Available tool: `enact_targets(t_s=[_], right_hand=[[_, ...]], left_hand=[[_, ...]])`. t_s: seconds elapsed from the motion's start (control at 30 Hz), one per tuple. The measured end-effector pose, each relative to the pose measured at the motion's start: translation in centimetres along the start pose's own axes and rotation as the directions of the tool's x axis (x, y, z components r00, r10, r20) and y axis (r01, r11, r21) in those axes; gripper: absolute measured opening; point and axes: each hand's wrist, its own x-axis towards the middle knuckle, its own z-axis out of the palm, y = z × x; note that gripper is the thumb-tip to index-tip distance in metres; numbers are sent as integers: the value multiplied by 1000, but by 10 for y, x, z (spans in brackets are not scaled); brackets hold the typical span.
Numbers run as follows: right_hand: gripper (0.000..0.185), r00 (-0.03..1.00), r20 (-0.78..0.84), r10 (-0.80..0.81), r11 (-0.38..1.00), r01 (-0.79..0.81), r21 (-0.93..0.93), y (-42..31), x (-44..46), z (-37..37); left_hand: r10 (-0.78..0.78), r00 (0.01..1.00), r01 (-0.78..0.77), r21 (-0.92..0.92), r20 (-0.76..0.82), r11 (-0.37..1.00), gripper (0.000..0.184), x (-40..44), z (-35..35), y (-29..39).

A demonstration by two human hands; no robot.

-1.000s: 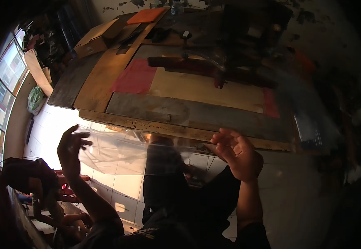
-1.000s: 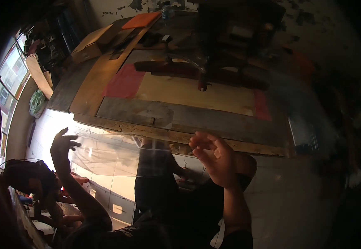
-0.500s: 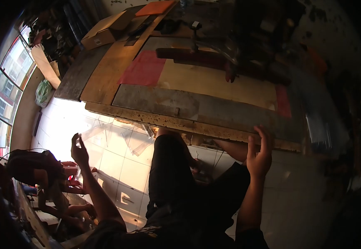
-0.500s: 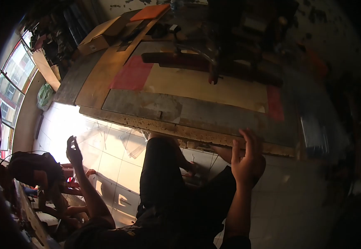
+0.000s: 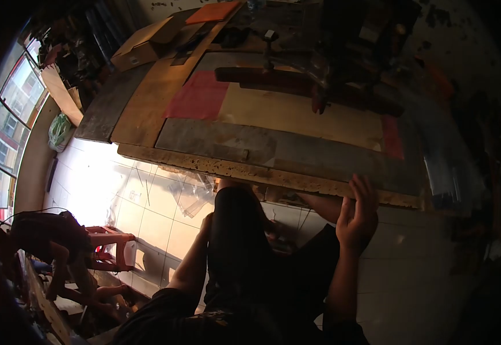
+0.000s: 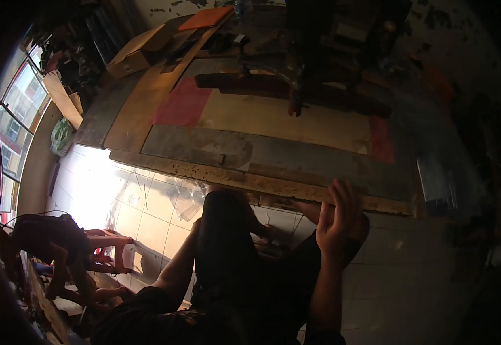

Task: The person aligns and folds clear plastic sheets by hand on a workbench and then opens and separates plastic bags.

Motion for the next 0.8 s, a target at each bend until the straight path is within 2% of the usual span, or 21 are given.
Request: enact_targets(t_s=[0.03, 0.1, 0.13, 0.2, 0.27, 0.33, 0.43, 0.47, 0.53, 0.57, 0.6, 0.63, 0.67, 0.7, 0.73, 0.77, 0.8], right_hand=[[31, 1000, 0, -1, 1000, 1, 0, 0, -4, 3], [36, 996, -78, -49, 993, 40, -115, 2, -14, 15], [36, 996, -75, -54, 992, 45, -115, 7, -20, 24], [42, 975, -198, -99, 992, 81, -95, 18, -30, 46], [45, 976, -207, -75, 996, 62, -71, 22, -38, 58], [48, 976, -213, -49, 998, 39, -51, 29, -52, 75], [64, 936, -352, -7, 998, -14, -57, 34, -69, 104], [64, 936, -352, -8, 998, -13, -56, 24, -79, 114], [74, 967, -230, 110, 991, -124, -48, 13, -111, 137], [74, 966, -233, 111, 990, -127, -53, 13, -121, 143], [76, 991, 10, 132, 991, -131, -14, 14, -129, 149], [78, 958, 253, 136, 989, -147, 23, 15, -135, 155], [81, 918, 373, 132, 988, -151, 21, 20, -134, 166], [77, 887, 433, 157, 980, -195, 45, 20, -131, 172], [73, 853, 490, 178, 968, -241, 67, 19, -129, 179], [77, 816, 537, 214, 943, -316, 104, 22, -136, 194], [80, 776, 583, 243, 911, -389, 138, 26, -142, 212]], left_hand=[[-111, 990, 124, -162, 88, 979, 54, -3, 19, -5], [-119, 975, 169, -279, 188, 945, 52, -14, 47, -23], [-118, 965, 187, -304, 234, 934, 51, -22, 57, -26], [-110, 948, 218, -359, 299, 907, 49, -34, 59, -37], [-103, 934, 242, -390, 343, 889, 47, -42, 65, -42], [-101, 923, 250, -383, 370, 889, 46, -48, 92, -34], [-103, 924, 257, -398, 369, 881, 43, -56, 108, -37], [-103, 928, 256, -411, 358, 875, 42, -56, 102, -45], [-74, 961, 201, -493, 265, 847, 41, -41, 60, -95], [-52, 980, 149, -528, 194, 836, 40, -27, 38, -111], [-25, 995, 72, -514, 97, 855, 40, -10, 16, -114], [8, 999, -26, -370, -50, 929, 42, 10, 4, -86], [74, 977, -129, -285, -198, 950, 40, -9, -4, -21], [284, 883, -351, -123, -375, 928, 39, 6, -8, 5], [382, 826, -422, -6, -414, 906, 40, -25, -15, 75], [488, 755, -517, 62, -438, 854, 39, -30, -18, 113], [535, 724, -562, 76, -436, 823, 37, -39, -13, 149]])
